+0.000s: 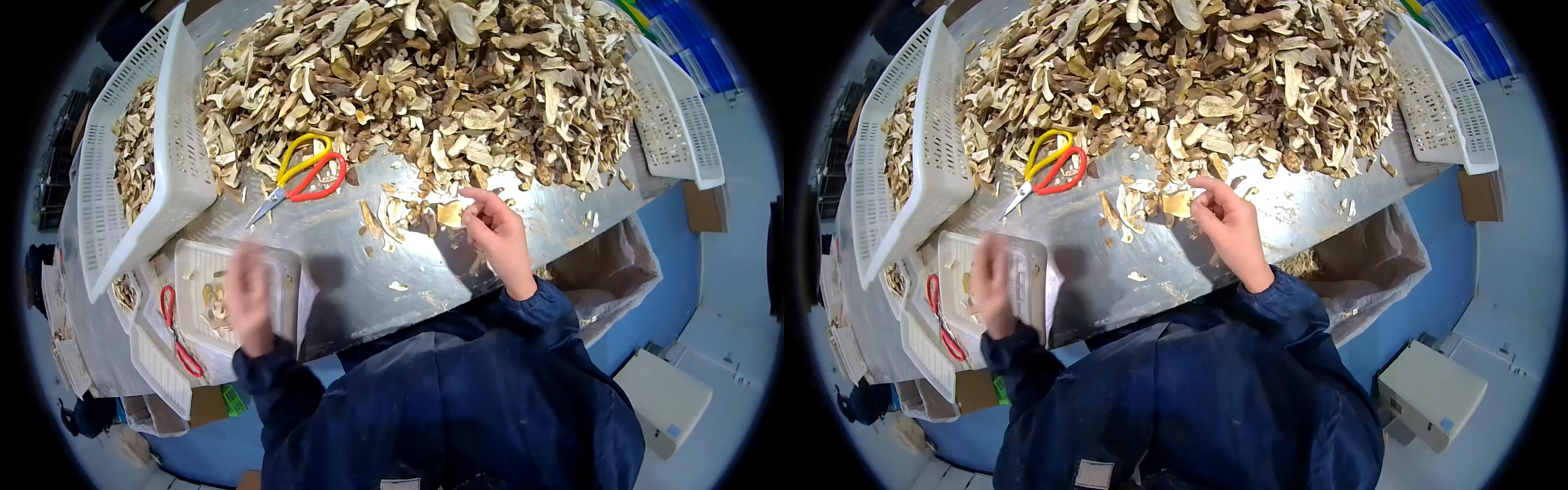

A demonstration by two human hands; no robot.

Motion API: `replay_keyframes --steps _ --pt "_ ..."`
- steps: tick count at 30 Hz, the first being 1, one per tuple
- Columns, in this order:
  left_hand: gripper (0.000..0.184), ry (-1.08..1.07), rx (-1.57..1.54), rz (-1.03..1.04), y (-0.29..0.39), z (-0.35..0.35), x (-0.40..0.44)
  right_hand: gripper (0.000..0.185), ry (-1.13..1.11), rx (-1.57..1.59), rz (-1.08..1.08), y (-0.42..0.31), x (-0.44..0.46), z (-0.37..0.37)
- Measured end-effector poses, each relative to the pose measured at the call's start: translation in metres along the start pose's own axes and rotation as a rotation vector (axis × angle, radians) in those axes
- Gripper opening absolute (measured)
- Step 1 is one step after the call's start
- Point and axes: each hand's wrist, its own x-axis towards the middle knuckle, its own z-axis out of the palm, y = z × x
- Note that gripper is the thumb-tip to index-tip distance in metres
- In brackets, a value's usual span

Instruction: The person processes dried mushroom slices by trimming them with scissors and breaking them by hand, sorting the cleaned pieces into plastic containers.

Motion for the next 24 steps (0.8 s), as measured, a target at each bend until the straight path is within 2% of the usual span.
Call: replay_keyframes --steps 1,2,3,5,6,7,8,10,11,15,18,21,24 --pt "0.04 -0.209 -0.326 -0.087 0.021 0.03 0.004 0.027 0.045 -0.161 -0.133 -0.002 -0.004 0.004" --pt "0.046 -0.466 -0.517 -0.235 0.025 0.055 0.006 0.027 0.089 -0.32 -0.267 -0.004 -0.007 0.008" --pt "0.043 -0.727 -0.719 -0.23 0.029 0.077 0.011 0.029 0.125 -0.526 -0.456 -0.009 -0.012 0.01" --pt "0.042 -0.899 -0.835 -0.426 0.058 0.113 0.01 0.03 0.081 -0.573 -0.672 -0.013 -0.022 0.014" --pt "0.041 -0.945 -0.868 -0.428 0.062 0.121 0.01 0.029 0.051 -0.585 -0.761 -0.017 -0.025 0.013" --pt "0.041 -0.989 -0.899 -0.428 0.064 0.128 0.011 0.026 -0.065 -0.533 -0.75 -0.014 -0.026 0.009" --pt "0.04 -1.03 -0.928 -0.429 0.064 0.132 0.012 0.026 -0.024 -0.49 -0.704 -0.012 -0.026 0.008" --pt "0.036 -0.95 -0.838 -0.307 0.063 0.135 0.013 0.025 0.046 -0.392 -0.613 -0.009 -0.026 0.009" --pt "0.035 -0.905 -0.766 -0.274 0.065 0.133 0.013 0.024 0.069 -0.214 -0.409 -0.005 -0.03 0.007" --pt "0.032 -0.797 -0.59 -0.147 0.067 0.134 0.008 0.024 -0.206 0.345 0.132 0.006 -0.027 0.0" --pt "0.031 -0.83 -0.584 -0.093 0.067 0.141 0.003 0.017 -0.251 0.344 0.223 0.01 -0.027 0.002" --pt "0.027 -0.889 -0.527 -0.143 0.073 0.143 0.003 0.01 -0.28 0.291 0.306 0.007 -0.025 -0.002" --pt "0.024 -0.958 -0.314 0.038 0.064 0.147 0.007 0.009 -0.301 0.234 0.354 0.015 -0.027 -0.008"
